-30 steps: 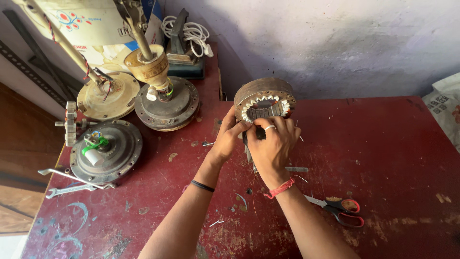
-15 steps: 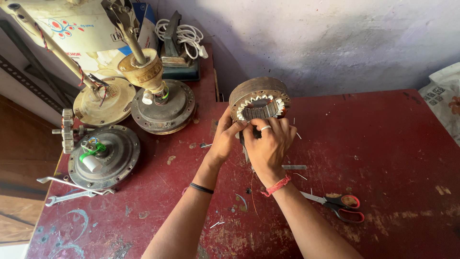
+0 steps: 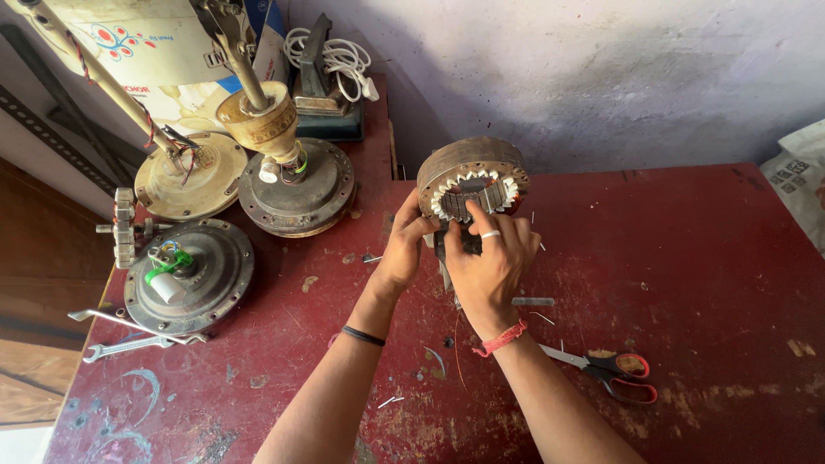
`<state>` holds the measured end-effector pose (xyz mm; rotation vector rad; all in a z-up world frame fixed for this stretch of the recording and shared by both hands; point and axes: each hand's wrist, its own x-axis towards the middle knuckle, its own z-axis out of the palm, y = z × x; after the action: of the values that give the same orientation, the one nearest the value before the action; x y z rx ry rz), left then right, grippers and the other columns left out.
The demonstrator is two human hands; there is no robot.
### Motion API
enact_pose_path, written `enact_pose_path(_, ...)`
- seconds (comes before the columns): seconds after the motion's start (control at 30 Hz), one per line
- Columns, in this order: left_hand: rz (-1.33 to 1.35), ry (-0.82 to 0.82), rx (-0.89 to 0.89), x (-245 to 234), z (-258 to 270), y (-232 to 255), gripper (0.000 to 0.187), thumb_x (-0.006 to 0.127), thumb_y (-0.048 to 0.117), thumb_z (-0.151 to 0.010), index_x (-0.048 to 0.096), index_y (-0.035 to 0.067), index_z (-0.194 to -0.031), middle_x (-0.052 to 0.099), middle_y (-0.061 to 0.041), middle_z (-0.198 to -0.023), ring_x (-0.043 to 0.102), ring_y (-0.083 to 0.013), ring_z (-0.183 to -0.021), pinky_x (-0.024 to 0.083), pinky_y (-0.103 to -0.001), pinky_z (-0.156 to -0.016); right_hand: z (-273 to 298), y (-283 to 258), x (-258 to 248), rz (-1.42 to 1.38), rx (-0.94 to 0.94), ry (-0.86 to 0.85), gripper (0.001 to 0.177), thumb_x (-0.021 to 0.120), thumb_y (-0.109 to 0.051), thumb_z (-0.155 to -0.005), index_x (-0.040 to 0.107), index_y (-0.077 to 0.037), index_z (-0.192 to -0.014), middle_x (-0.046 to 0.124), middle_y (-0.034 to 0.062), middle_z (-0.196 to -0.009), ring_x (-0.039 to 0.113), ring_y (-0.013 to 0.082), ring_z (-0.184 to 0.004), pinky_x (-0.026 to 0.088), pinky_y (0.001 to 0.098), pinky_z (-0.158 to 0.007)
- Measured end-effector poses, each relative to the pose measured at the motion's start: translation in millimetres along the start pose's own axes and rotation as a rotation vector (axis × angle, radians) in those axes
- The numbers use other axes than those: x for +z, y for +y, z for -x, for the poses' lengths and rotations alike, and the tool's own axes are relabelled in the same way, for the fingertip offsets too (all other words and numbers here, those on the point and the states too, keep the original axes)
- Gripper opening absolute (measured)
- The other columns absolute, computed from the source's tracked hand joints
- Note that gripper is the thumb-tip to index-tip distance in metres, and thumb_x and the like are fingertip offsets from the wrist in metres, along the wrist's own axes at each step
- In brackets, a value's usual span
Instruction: The person works on a motor stator clamped in a vise, using a screwdriver and scissors to adjust and trim copper windings within the slots. The person repeatedly inserts the screwdriver to push wires into place and uses scissors to cut excess wire ends.
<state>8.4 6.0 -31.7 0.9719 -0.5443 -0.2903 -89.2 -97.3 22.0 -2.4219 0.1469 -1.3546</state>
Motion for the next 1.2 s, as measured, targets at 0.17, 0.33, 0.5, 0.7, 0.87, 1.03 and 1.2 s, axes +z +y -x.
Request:
enact_pose_path(0.17,-0.047,0.006,-0.017,3,1,6,0.048,0.056,0.009,-0.088,0.057,0.004,-0.136,0.063,-0.005,-0.123,0.054,-0.0174,-0.119,0.039,-0.033,-0.107,1,0,2,0.025,-0.051,0.009,0.017,0.083,-0.017,-0.085,0.077,-0.012,-0.1,0.066,-0.0026,-0.089,0.056,0.0194,-0.09,0.038,0.0408,-0.081)
enact_pose_path(0.33,-0.088,0.014,-0.025,7,3,12,0.047,0.058,0.01,-0.09,0.056,0.004,-0.137,0.063,-0.006,-0.126,0.053,-0.018,-0.122,0.038,-0.035,-0.111,0,0,2,0.028,-0.029,-0.033,0.014,0.082,-0.017,-0.087,0.076,-0.011,-0.099,0.066,-0.0013,-0.088,0.056,0.0198,-0.089,0.037,0.0409,-0.081)
enact_pose_path(0.5,-0.062,0.009,-0.034,7,3,14,0.048,0.055,0.012,-0.091,0.055,0.005,-0.139,0.064,-0.006,-0.128,0.054,-0.0192,-0.123,0.038,-0.036,-0.112,-7,-2,1,-0.001,-0.027,-0.079,0.026,0.076,-0.021,-0.083,0.076,-0.007,-0.105,0.065,0.0024,-0.087,0.055,0.0207,-0.086,0.036,0.041,-0.078)
enact_pose_path(0.7,-0.067,0.024,-0.046,6,3,12,0.052,0.054,0.011,-0.089,0.054,0.005,-0.14,0.064,-0.007,-0.126,0.055,-0.0201,-0.122,0.039,-0.037,-0.111,-7,-11,2,0.028,0.054,-0.102,0.011,0.075,-0.02,-0.093,0.078,-0.012,-0.099,0.062,0.0012,-0.08,0.056,0.0205,-0.083,0.036,0.0417,-0.079)
enact_pose_path(0.87,-0.106,0.012,-0.018,5,2,13,0.05,0.054,0.011,-0.091,0.055,0.004,-0.141,0.064,-0.007,-0.128,0.054,-0.0194,-0.122,0.039,-0.036,-0.111,-8,-9,1,0.007,0.067,-0.114,0.007,0.075,-0.018,-0.092,0.076,-0.011,-0.094,0.061,-0.0001,-0.078,0.056,0.0195,-0.082,0.036,0.0416,-0.078)
enact_pose_path(1.03,-0.156,0.016,-0.014,6,2,13,0.046,0.056,0.01,-0.093,0.056,0.004,-0.139,0.065,-0.007,-0.124,0.056,-0.0184,-0.117,0.043,-0.034,-0.105,-4,-5,-4,0.048,0.006,-0.133,0.009,0.077,-0.02,-0.088,0.076,-0.011,-0.091,0.062,-0.0003,-0.079,0.055,0.0196,-0.081,0.035,0.0413,-0.08)
enact_pose_path(1.2,-0.089,0.008,-0.012,12,3,17,0.041,0.064,0.01,-0.097,0.056,0.004,-0.136,0.066,-0.006,-0.12,0.06,-0.0175,-0.113,0.049,-0.033,-0.102,8,-1,-5,0.044,-0.006,-0.141,0.015,0.077,-0.02,-0.088,0.078,-0.009,-0.099,0.063,-0.0001,-0.079,0.054,0.0187,-0.08,0.036,0.0409,-0.08)
